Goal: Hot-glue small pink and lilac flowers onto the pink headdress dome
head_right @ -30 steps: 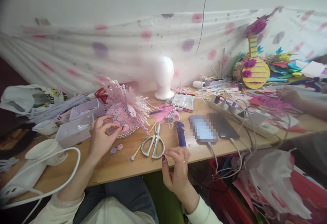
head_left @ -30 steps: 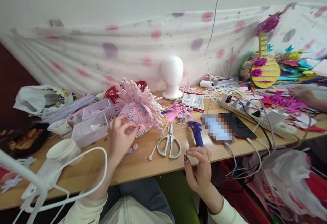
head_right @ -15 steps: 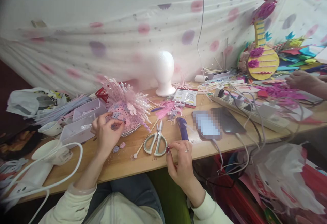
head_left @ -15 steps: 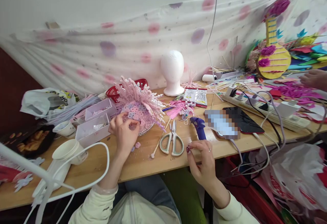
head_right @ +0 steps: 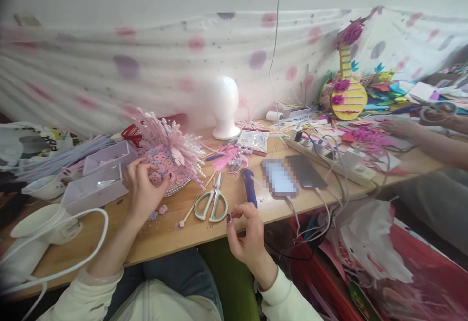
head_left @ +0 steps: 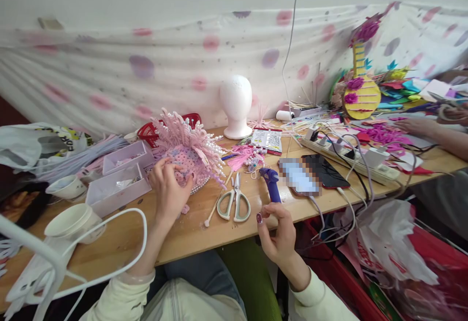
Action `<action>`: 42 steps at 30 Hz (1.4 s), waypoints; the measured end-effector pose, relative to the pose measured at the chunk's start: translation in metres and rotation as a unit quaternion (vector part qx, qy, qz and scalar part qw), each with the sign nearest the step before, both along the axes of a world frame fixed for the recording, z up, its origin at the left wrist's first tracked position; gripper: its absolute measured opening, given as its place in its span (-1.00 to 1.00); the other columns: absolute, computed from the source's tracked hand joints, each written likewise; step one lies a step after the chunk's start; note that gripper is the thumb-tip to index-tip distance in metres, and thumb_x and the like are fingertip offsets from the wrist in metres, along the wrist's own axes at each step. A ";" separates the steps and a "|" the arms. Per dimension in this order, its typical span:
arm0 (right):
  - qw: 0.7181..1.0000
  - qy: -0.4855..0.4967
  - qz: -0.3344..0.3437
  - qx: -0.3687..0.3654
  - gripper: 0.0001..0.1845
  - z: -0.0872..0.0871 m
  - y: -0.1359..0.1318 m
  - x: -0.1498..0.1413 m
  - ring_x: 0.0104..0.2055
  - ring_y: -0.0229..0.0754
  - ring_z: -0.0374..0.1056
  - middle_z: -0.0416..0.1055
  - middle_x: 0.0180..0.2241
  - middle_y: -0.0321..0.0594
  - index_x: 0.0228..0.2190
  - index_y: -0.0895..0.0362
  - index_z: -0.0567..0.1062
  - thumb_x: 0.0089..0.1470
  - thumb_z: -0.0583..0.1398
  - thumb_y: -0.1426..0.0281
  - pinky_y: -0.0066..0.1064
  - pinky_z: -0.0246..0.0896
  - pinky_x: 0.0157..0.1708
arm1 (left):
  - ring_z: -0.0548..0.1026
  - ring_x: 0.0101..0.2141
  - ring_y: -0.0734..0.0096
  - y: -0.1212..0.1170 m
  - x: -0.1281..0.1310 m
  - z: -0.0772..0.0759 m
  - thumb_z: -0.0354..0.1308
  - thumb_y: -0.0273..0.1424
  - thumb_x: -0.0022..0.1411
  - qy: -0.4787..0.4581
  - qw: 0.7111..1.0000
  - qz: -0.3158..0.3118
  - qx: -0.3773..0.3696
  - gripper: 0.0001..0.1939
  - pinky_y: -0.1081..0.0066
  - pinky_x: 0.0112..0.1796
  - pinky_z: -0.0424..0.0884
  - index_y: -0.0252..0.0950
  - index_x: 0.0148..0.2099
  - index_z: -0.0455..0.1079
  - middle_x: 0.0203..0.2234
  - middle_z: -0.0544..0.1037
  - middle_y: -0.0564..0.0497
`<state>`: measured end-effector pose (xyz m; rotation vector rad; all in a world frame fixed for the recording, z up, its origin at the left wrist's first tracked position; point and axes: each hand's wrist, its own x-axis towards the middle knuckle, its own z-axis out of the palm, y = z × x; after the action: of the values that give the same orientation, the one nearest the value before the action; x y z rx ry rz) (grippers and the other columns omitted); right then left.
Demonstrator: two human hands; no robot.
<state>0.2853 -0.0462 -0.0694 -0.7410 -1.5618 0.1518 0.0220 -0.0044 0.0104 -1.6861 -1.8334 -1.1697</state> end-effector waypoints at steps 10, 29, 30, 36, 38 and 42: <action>0.948 0.314 -0.030 -0.049 -0.89 0.039 0.008 0.041 -0.67 -0.33 0.08 0.17 -0.65 -0.55 -0.25 0.05 0.35 0.19 0.21 0.35 -0.46 0.10 -0.56 | 0.28 0.20 -0.18 0.026 -0.024 -0.004 0.28 -0.41 0.04 0.007 0.996 -0.051 -0.068 -0.48 -0.11 0.15 0.21 -0.25 0.02 0.16 0.12 0.30 -0.29; 0.923 -0.140 -0.268 -0.238 -0.58 0.041 0.103 0.126 0.00 0.22 0.28 0.49 -0.20 0.07 -0.29 0.08 0.46 0.27 -0.05 0.09 0.19 0.06 0.02 | 0.30 0.17 -0.19 0.019 -0.030 -0.004 0.25 -0.39 0.13 0.068 0.993 -0.062 -0.075 -0.44 -0.06 0.13 0.26 -0.36 0.12 0.12 0.17 0.30 -0.40; 0.923 -0.132 -0.280 -0.229 -0.54 0.045 0.100 0.127 -0.01 0.21 0.28 0.48 -0.19 0.07 -0.27 0.09 0.46 0.28 -0.09 0.09 0.16 0.06 0.01 | 0.30 0.17 -0.20 0.019 -0.031 -0.005 0.25 -0.38 0.13 0.071 0.993 -0.063 -0.072 -0.45 -0.05 0.13 0.26 -0.36 0.11 0.13 0.17 0.30 -0.41; 0.943 -0.048 -0.308 -0.115 -0.48 0.059 0.077 0.126 -0.20 0.05 0.38 0.54 -0.31 -0.02 -0.37 0.10 0.48 0.34 -0.10 0.08 -0.13 0.17 -0.13 | 0.32 0.15 -0.17 0.020 -0.032 -0.007 0.19 -0.37 0.12 0.068 0.994 -0.061 -0.065 -0.47 -0.06 0.11 0.26 -0.36 0.11 0.15 0.14 0.32 -0.40; 0.946 -0.016 -0.313 -0.079 -0.53 0.056 0.070 0.124 -0.22 0.01 0.40 0.55 -0.32 -0.06 -0.37 0.10 0.50 0.35 -0.04 0.12 -0.19 0.18 -0.15 | 0.31 0.15 -0.18 0.019 -0.030 -0.008 0.17 -0.36 0.13 0.066 0.994 -0.055 -0.065 -0.47 -0.11 0.12 0.23 -0.34 0.13 0.13 0.15 0.32 -0.38; 0.940 0.011 -0.337 -0.054 -0.56 0.040 0.057 0.121 -0.26 0.00 0.38 0.53 -0.35 -0.09 -0.35 0.13 0.53 0.34 0.01 0.14 -0.20 0.19 -0.19 | 0.24 0.21 -0.22 0.017 -0.027 -0.003 0.14 -0.30 0.13 0.062 0.994 -0.034 -0.079 -0.43 -0.22 0.18 0.10 -0.32 0.17 0.13 0.13 0.36 -0.35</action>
<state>0.4066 0.0105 -0.0290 -1.3145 -1.2063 -0.2637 -0.0052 0.0122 0.0074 -1.8774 -1.8463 -0.9428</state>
